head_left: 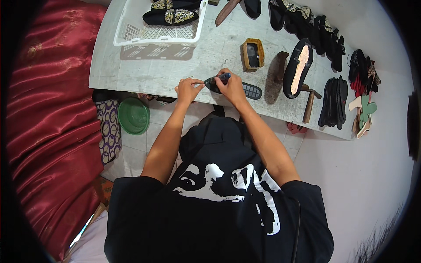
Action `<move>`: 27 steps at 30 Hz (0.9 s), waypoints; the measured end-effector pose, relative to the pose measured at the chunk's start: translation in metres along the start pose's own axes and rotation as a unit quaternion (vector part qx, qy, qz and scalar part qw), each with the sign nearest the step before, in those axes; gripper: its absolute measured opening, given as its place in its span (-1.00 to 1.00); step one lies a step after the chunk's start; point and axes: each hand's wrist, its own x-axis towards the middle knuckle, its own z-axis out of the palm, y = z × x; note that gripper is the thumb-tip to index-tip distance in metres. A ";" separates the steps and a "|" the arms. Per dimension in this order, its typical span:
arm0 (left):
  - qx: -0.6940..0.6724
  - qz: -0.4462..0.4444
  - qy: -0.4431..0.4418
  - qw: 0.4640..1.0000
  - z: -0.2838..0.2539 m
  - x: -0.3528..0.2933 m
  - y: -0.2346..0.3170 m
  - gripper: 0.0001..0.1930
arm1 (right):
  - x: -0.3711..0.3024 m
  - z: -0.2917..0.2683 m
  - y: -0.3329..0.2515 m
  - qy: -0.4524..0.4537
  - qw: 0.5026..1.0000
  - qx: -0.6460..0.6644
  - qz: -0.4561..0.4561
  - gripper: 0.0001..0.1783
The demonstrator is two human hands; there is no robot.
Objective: Applying glue or dye to shoe soles and then hammering them onto the shoe uppers to secure them.
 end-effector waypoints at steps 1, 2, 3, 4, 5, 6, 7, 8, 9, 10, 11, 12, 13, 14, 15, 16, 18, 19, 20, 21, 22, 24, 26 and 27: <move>-0.002 -0.001 0.000 1.000 0.001 -0.001 -0.001 -0.84 | 0.001 -0.004 0.001 0.002 0.999 0.020 0.049 -0.82; -0.001 -0.012 -0.011 1.000 0.000 0.000 -0.002 -0.84 | 0.002 -0.006 0.004 0.030 0.999 0.005 0.020 -0.83; 0.001 -0.024 -0.022 0.999 0.000 0.000 -0.003 -0.84 | 0.005 -0.010 0.006 0.028 0.999 0.004 0.019 -0.83; -0.001 -0.025 -0.020 0.999 0.000 0.002 -0.004 -0.84 | 0.007 -0.015 0.010 0.043 0.999 -0.024 0.018 -0.84; -0.004 -0.029 -0.026 0.999 -0.002 0.003 -0.002 -0.84 | 0.009 -0.020 0.011 0.057 0.997 -0.053 0.018 -0.85; -0.007 -0.034 -0.033 0.999 -0.003 0.004 -0.001 -0.85 | 0.010 -0.024 0.013 0.054 0.996 -0.065 0.026 -0.87; -0.009 -0.036 -0.032 0.999 -0.003 0.004 0.000 -0.85 | 0.010 -0.027 0.014 0.051 0.996 -0.066 0.026 -0.87; -0.003 -0.035 -0.024 0.999 -0.003 0.003 0.001 -0.85 | 0.009 -0.028 0.014 0.036 0.996 -0.083 0.008 -0.87; 0.003 -0.034 -0.016 0.999 -0.002 0.002 0.002 -0.85 | 0.008 -0.028 0.013 0.022 0.995 -0.100 -0.010 -0.85; 0.003 -0.037 -0.016 0.999 -0.002 0.001 0.003 -0.85 | 0.008 -0.025 0.012 0.019 0.995 -0.100 -0.009 -0.85; 0.018 -0.014 0.008 1.000 -0.001 0.000 0.003 -0.84 | 0.008 -0.020 0.008 -0.005 0.989 -0.139 -0.047 -0.81; 0.034 0.010 0.031 0.999 0.000 0.000 0.003 -0.84 | 0.008 -0.015 0.004 -0.029 0.980 -0.177 -0.084 -0.75; 0.035 0.009 0.030 0.999 0.000 -0.002 0.003 -0.84 | 0.006 -0.009 -0.001 -0.030 0.980 -0.177 -0.083 -0.75; 0.034 0.006 0.022 0.999 0.000 -0.001 0.002 -0.83 | 0.007 -0.001 -0.007 -0.046 0.981 -0.173 -0.072 -0.70; 0.032 0.005 0.015 0.999 0.000 0.000 0.001 -0.82 | 0.008 0.007 -0.013 -0.060 0.982 -0.169 -0.061 -0.65; 0.033 0.005 0.017 0.999 0.001 0.001 0.000 -0.82 | 0.009 0.013 -0.018 -0.064 0.981 -0.166 -0.072 -0.65; 0.030 -0.023 -0.013 0.999 0.002 0.003 -0.003 -0.84 | 0.008 0.027 -0.022 -0.083 0.983 -0.146 -0.078 -0.65; 0.032 -0.021 -0.013 0.999 0.002 0.005 -0.004 -0.84 | 0.008 0.032 -0.024 -0.104 0.983 -0.127 -0.085 -0.64; 0.035 -0.025 -0.025 0.999 0.000 0.006 -0.005 -0.83 | 0.006 0.032 -0.031 -0.105 0.980 -0.135 -0.098 -0.69; 0.039 -0.029 -0.037 0.998 0.000 0.007 -0.005 -0.82 | 0.006 0.033 -0.025 -0.104 0.981 -0.135 -0.096 -0.69; 0.039 -0.027 -0.039 0.998 0.000 0.006 -0.005 -0.82 | 0.006 0.034 -0.016 -0.049 0.992 -0.090 -0.069 -0.73; 0.008 -0.034 -0.057 0.998 -0.007 0.003 0.002 -0.82 | 0.010 0.023 -0.010 0.018 0.999 -0.043 0.020 -0.82; 0.009 -0.037 -0.044 0.998 -0.007 0.001 0.002 -0.82 | 0.008 -0.002 -0.004 0.019 0.997 -0.044 0.063 -0.83; 0.012 -0.038 -0.035 0.999 -0.006 0.001 0.003 -0.81 | 0.007 -0.013 0.000 0.024 0.993 -0.045 0.108 -0.83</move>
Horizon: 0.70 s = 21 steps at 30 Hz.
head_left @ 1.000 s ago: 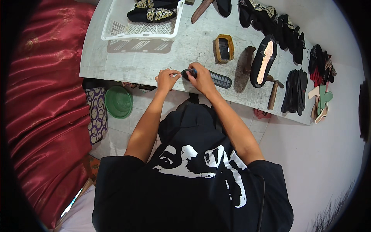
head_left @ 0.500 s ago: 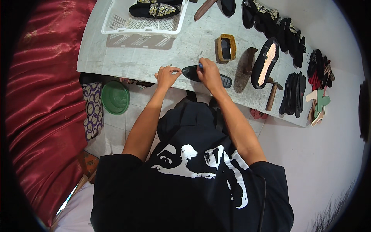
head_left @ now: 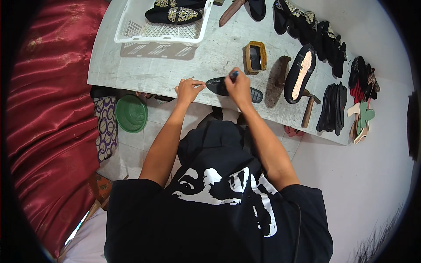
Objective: Applying glue or dye to shoe soles and then hammering them onto the shoe uppers to secure them.
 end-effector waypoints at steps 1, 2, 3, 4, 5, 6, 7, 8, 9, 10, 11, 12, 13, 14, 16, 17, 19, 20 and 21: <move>-0.002 -0.001 0.001 1.000 0.000 0.000 0.001 -0.81 | 0.002 -0.010 0.005 -0.001 1.000 -0.002 -0.001 -0.83; 0.005 0.004 0.009 1.000 0.001 0.000 0.002 -0.82 | 0.002 -0.019 0.009 0.018 1.000 -0.024 -0.005 -0.83; 0.013 0.008 0.018 1.000 0.001 -0.001 0.003 -0.82 | 0.003 -0.023 0.013 0.036 0.998 -0.046 -0.010 -0.83; 0.011 0.007 0.019 1.000 0.001 -0.002 0.004 -0.82 | 0.002 -0.022 0.015 0.035 0.998 -0.047 -0.010 -0.83; 0.013 0.009 0.019 1.000 0.001 -0.002 0.004 -0.82 | 0.002 -0.020 0.014 0.049 0.996 -0.061 -0.032 -0.82; 0.015 0.010 0.019 1.000 0.002 -0.001 0.005 -0.82 | 0.002 -0.017 0.013 0.063 0.994 -0.074 -0.054 -0.82; 0.015 0.010 0.020 1.000 0.002 -0.001 0.005 -0.82 | 0.001 -0.014 0.012 0.039 0.987 -0.120 -0.099 -0.77; 0.014 0.010 0.018 1.000 0.002 0.000 0.005 -0.81 | 0.000 -0.007 0.004 0.039 0.987 -0.119 -0.100 -0.77; 0.014 0.011 0.015 1.000 0.003 0.000 0.004 -0.81 | -0.002 0.002 -0.005 0.030 0.979 -0.152 -0.133 -0.74; 0.015 0.012 0.014 1.000 0.003 0.000 0.004 -0.81 | -0.004 0.011 -0.013 0.022 0.969 -0.185 -0.165 -0.72; 0.016 0.010 0.010 1.000 0.002 0.001 0.003 -0.81 | -0.005 0.018 -0.021 0.022 0.969 -0.184 -0.165 -0.72; 0.017 0.009 0.006 1.000 0.004 0.002 0.000 -0.82 | -0.006 0.026 -0.027 -0.024 0.968 -0.179 -0.173 -0.68; 0.018 0.008 0.005 1.000 0.006 0.004 -0.006 -0.82 | -0.008 0.032 -0.033 -0.070 0.965 -0.174 -0.182 -0.64; 0.036 0.016 0.016 0.999 0.008 0.006 -0.012 -0.81 | -0.009 0.039 -0.036 -0.070 0.965 -0.174 -0.181 -0.64; 0.055 0.023 0.026 0.998 0.016 0.008 -0.022 -0.80 | -0.010 0.047 -0.041 -0.109 0.971 -0.093 -0.191 -0.65; 0.044 0.021 0.022 0.999 0.013 0.008 -0.018 -0.79 | -0.009 0.048 -0.037 -0.081 0.975 -0.072 -0.195 -0.74; 0.051 0.037 0.043 0.997 0.010 0.007 -0.007 -0.83 | -0.004 0.045 -0.027 -0.066 0.981 -0.047 -0.176 -0.76; 0.049 0.035 0.043 0.997 0.009 0.006 -0.006 -0.83 | -0.001 0.041 -0.023 -0.052 0.986 -0.023 -0.157 -0.78; 0.042 0.039 0.044 0.997 0.008 0.005 -0.005 -0.82 | 0.000 0.039 -0.020 -0.057 0.985 -0.003 -0.160 -0.80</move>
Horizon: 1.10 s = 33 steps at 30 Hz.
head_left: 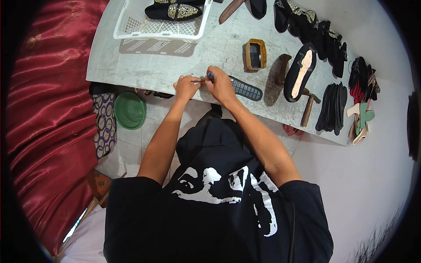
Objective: Applying glue or dye to shoe soles and then hammering them onto the shoe uppers to secure them.
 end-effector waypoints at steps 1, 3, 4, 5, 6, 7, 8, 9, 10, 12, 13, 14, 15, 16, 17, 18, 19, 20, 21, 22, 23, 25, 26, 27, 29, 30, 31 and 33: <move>-0.007 0.004 0.001 1.000 -0.001 0.000 0.002 -0.80 | -0.002 -0.004 0.003 -0.001 1.000 -0.001 0.000 -0.80; -0.017 -0.015 -0.019 1.000 -0.004 -0.001 0.002 -0.80 | -0.008 -0.013 0.004 -0.061 0.998 0.023 0.002 -0.81; -0.026 -0.033 -0.041 0.998 -0.006 -0.001 0.002 -0.79 | -0.012 -0.019 0.004 -0.062 0.998 0.024 0.000 -0.81; -0.028 -0.034 -0.040 0.998 -0.006 -0.002 0.002 -0.79 | -0.018 -0.024 0.005 -0.072 0.997 0.021 0.003 -0.81; -0.014 -0.020 -0.028 0.999 -0.007 -0.004 0.002 -0.77 | -0.022 -0.029 0.005 -0.083 0.996 0.019 0.006 -0.82; -0.001 -0.007 -0.015 1.000 -0.007 -0.005 0.003 -0.74 | -0.024 -0.033 0.006 -0.085 0.996 0.018 0.004 -0.82; -0.002 -0.008 -0.013 1.000 -0.007 -0.004 0.004 -0.74 | -0.025 -0.038 0.007 -0.080 0.996 0.016 0.034 -0.82; 0.004 -0.004 -0.008 1.000 -0.006 -0.004 0.005 -0.75 | -0.025 -0.041 0.008 -0.076 0.995 0.014 0.064 -0.82; 0.010 0.000 -0.004 1.000 -0.006 -0.004 0.006 -0.76 | -0.021 -0.042 0.011 -0.075 0.994 0.011 0.077 -0.82; 0.004 -0.008 -0.014 1.000 -0.006 -0.003 0.007 -0.77 | -0.011 -0.040 0.006 -0.052 0.994 0.032 0.095 -0.82; -0.003 -0.015 -0.025 1.000 -0.006 -0.003 0.008 -0.77 | -0.007 -0.037 0.003 -0.028 0.992 0.053 0.113 -0.82; -0.002 -0.014 -0.026 1.000 -0.005 -0.002 0.007 -0.77 | -0.005 -0.033 0.003 -0.027 0.992 0.054 0.114 -0.82; 0.002 -0.009 -0.016 1.000 -0.003 -0.002 0.006 -0.77 | -0.004 -0.027 0.002 -0.004 0.992 0.061 0.110 -0.82; 0.005 -0.004 -0.007 1.000 -0.002 -0.001 0.005 -0.77 | -0.004 -0.024 0.002 0.018 0.992 0.068 0.107 -0.81; 0.006 -0.004 -0.006 1.000 -0.001 -0.001 0.004 -0.77 | -0.005 -0.023 0.003 0.019 0.992 0.068 0.107 -0.81; 0.000 -0.015 -0.018 1.000 -0.001 -0.001 0.003 -0.77 | -0.009 -0.022 0.003 0.017 0.991 0.077 0.106 -0.81; -0.007 -0.026 -0.030 0.999 -0.001 0.000 0.002 -0.77 | -0.011 -0.022 0.004 0.015 0.991 0.086 0.106 -0.82; -0.007 -0.027 -0.030 0.999 -0.003 -0.001 0.004 -0.77 | -0.013 -0.025 0.005 0.014 0.991 0.086 0.106 -0.82; -0.001 -0.035 -0.028 0.999 -0.004 -0.001 0.007 -0.77 | -0.015 -0.030 0.007 -0.013 0.990 0.080 0.114 -0.82; 0.004 -0.044 -0.026 0.999 -0.005 -0.002 0.011 -0.78 | -0.016 -0.034 0.009 -0.040 0.989 0.074 0.122 -0.82; 0.005 -0.045 -0.026 0.999 -0.004 -0.003 0.011 -0.78 | -0.014 -0.037 0.009 -0.041 0.989 0.075 0.122 -0.82; 0.017 -0.030 0.003 0.999 -0.002 -0.003 0.010 -0.81 | -0.010 -0.040 0.008 -0.065 0.991 0.041 0.114 -0.82; 0.017 -0.028 0.002 0.999 -0.005 -0.002 0.013 -0.81 | -0.010 -0.037 0.008 -0.063 0.991 0.041 0.115 -0.82; 0.010 -0.042 -0.034 0.998 -0.009 -0.001 0.014 -0.77 | -0.010 -0.032 0.007 -0.038 0.993 0.058 0.100 -0.82; 0.004 -0.056 -0.071 0.996 -0.012 -0.001 0.013 -0.72 | -0.012 -0.022 0.006 -0.012 0.993 0.077 0.086 -0.81; -0.023 -0.051 -0.070 0.996 -0.012 -0.001 0.010 -0.64 | -0.016 -0.016 0.006 -0.006 0.994 0.072 0.088 -0.81; -0.049 -0.047 -0.069 0.995 -0.013 -0.001 0.007 -0.56 | -0.018 -0.013 0.006 0.001 0.994 0.067 0.090 -0.81; -0.044 -0.041 -0.083 0.995 -0.016 -0.002 0.004 -0.53 | -0.019 -0.015 0.005 -0.010 0.994 0.068 0.083 -0.79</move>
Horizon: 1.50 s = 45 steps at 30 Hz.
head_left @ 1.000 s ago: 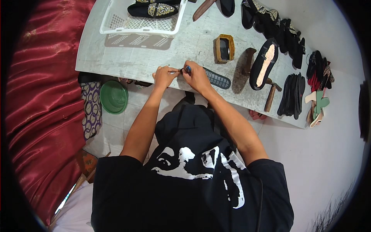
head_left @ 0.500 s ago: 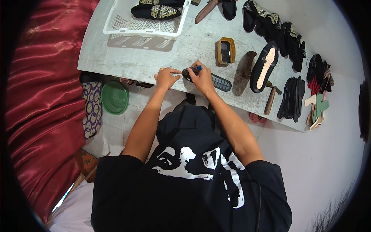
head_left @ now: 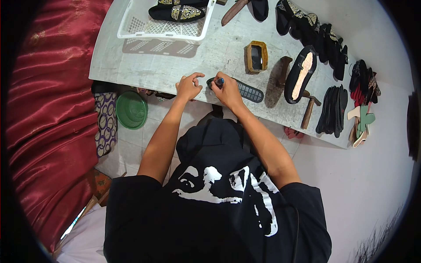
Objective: Applying glue or dye to shoe soles and then hammering them onto the shoe uppers to secure them.
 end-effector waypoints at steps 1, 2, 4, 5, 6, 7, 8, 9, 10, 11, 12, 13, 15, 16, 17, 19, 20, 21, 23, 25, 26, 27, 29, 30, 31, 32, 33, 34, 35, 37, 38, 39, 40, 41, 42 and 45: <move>0.006 0.006 -0.014 1.000 -0.001 -0.001 -0.001 -0.48 | 0.000 -0.002 -0.001 -0.020 0.999 -0.042 -0.005 -0.79; 0.006 0.006 -0.014 1.000 -0.002 -0.001 0.001 -0.48 | 0.000 -0.003 -0.001 -0.039 0.996 -0.083 -0.010 -0.79; 0.009 0.010 -0.004 1.000 -0.002 0.000 0.005 -0.51 | 0.000 0.001 -0.002 -0.026 0.998 -0.045 -0.022 -0.79; 0.009 0.011 -0.005 1.000 -0.005 0.000 0.011 -0.51 | -0.001 0.003 -0.002 -0.011 0.999 -0.008 -0.033 -0.79; 0.005 -0.007 -0.022 1.000 -0.010 0.000 0.018 -0.55 | -0.001 0.005 -0.002 -0.009 0.999 -0.010 -0.031 -0.79; 0.001 -0.025 -0.040 0.999 -0.013 0.000 0.024 -0.58 | 0.000 0.007 -0.002 -0.003 0.999 -0.009 -0.036 -0.79; 0.000 -0.027 -0.040 0.999 -0.012 0.001 0.021 -0.58 | -0.002 0.008 -0.003 0.000 0.999 -0.007 -0.042 -0.79; 0.009 -0.017 -0.049 0.999 -0.013 0.008 0.015 -0.63 | -0.003 0.008 -0.003 -0.002 1.000 -0.010 -0.027 -0.79; 0.018 -0.008 -0.058 0.998 -0.014 0.015 0.008 -0.67 | -0.004 0.005 -0.002 -0.003 1.000 -0.011 -0.028 -0.79; 0.005 0.008 -0.053 0.999 -0.015 0.022 0.005 -0.75 | -0.004 0.000 -0.001 -0.021 0.999 -0.040 -0.017 -0.79; 0.003 0.007 -0.051 0.999 -0.016 0.027 0.002 -0.75 | -0.004 -0.003 -0.001 -0.039 0.997 -0.068 -0.007 -0.80; -0.009 0.020 -0.073 0.997 -0.016 0.032 -0.001 -0.77 | -0.002 -0.007 0.000 -0.041 0.997 -0.069 -0.008 -0.80; -0.022 0.034 -0.098 0.994 -0.020 0.034 0.006 -0.77 | -0.002 -0.013 -0.003 -0.071 0.985 -0.122 -0.100 -0.79; -0.071 -0.020 -0.148 0.986 -0.022 0.036 0.010 -0.76 | 0.000 -0.012 -0.005 -0.073 0.985 -0.123 -0.099 -0.79; -0.117 -0.073 -0.197 0.971 -0.023 0.037 0.014 -0.74 | 0.002 -0.008 -0.006 -0.057 0.989 -0.095 -0.094 -0.80; -0.148 -0.093 -0.198 0.964 -0.022 0.039 0.017 -0.73 | 0.004 -0.007 -0.006 -0.042 0.993 -0.067 -0.086 -0.81; -0.178 -0.112 -0.197 0.957 -0.022 0.041 0.017 -0.73 | 0.005 -0.006 -0.003 -0.041 0.994 -0.069 -0.081 -0.81; -0.178 -0.112 -0.199 0.957 -0.021 0.040 0.016 -0.73 | 0.005 -0.005 -0.001 -0.041 0.994 -0.070 -0.075 -0.82; -0.227 -0.126 -0.174 0.950 -0.016 0.036 0.010 -0.76 | 0.000 -0.012 0.005 -0.054 0.996 -0.047 -0.059 -0.80; -0.232 -0.121 -0.157 0.952 -0.009 0.034 0.006 -0.75 | -0.007 -0.023 0.010 -0.068 0.996 -0.024 -0.044 -0.78; -0.236 -0.115 -0.140 0.955 -0.008 0.033 0.006 -0.75 | -0.012 -0.029 0.010 -0.070 0.997 -0.020 -0.014 -0.79; -0.237 -0.115 -0.139 0.955 -0.008 0.033 0.005 -0.75 | -0.016 -0.035 0.011 -0.072 0.997 -0.017 0.016 -0.79; -0.251 -0.116 -0.139 0.951 -0.008 0.033 0.005 -0.74 | -0.022 -0.048 0.007 -0.074 0.996 -0.030 0.040 -0.80; -0.251 -0.115 -0.138 0.951 -0.008 0.032 0.003 -0.74 | -0.022 -0.051 0.004 -0.075 0.994 -0.042 0.066 -0.81; -0.256 -0.114 -0.136 0.950 -0.008 0.029 0.002 -0.73 | -0.023 -0.047 0.007 -0.075 0.994 -0.042 0.065 -0.81; -0.260 -0.111 -0.136 0.949 -0.007 0.030 0.001 -0.72 | -0.024 -0.041 0.008 -0.051 0.997 -0.050 0.031 -0.81; -0.259 -0.109 -0.137 0.950 -0.006 0.032 0.001 -0.72 | -0.024 -0.036 0.010 -0.028 0.998 -0.058 -0.002 -0.80; -0.259 -0.116 -0.140 0.949 -0.005 0.035 0.001 -0.72 | -0.022 -0.031 0.011 -0.025 0.998 -0.058 -0.002 -0.80; -0.258 -0.125 -0.142 0.947 -0.006 0.035 0.001 -0.73 | -0.018 -0.025 0.008 -0.006 1.000 -0.028 0.004 -0.80; -0.262 -0.132 -0.153 0.944 -0.007 0.040 0.003 -0.73 | -0.008 -0.015 0.001 0.030 1.000 -0.001 0.008 -0.78; -0.268 -0.139 -0.164 0.939 -0.007 0.042 0.004 -0.73 | -0.005 -0.013 0.003 0.031 0.999 0.000 0.009 -0.78; -0.266 -0.139 -0.166 0.939 -0.008 0.043 0.005 -0.73 | -0.004 -0.011 0.005 0.043 0.999 0.006 0.024 -0.78; -0.263 -0.149 -0.170 0.938 -0.008 0.044 0.006 -0.73 | -0.004 -0.011 0.008 0.055 0.998 0.011 0.039 -0.79; -0.262 -0.161 -0.173 0.936 -0.008 0.046 0.003 -0.72 | -0.005 -0.013 0.009 0.054 0.998 0.012 0.039 -0.79; -0.261 -0.162 -0.173 0.936 -0.008 0.047 0.001 -0.72 | -0.007 -0.020 0.011 0.044 0.998 -0.002 0.039 -0.79; -0.266 -0.165 -0.174 0.934 -0.006 0.047 -0.002 -0.72 | -0.017 -0.046 0.016 0.026 0.998 -0.045 0.046 -0.80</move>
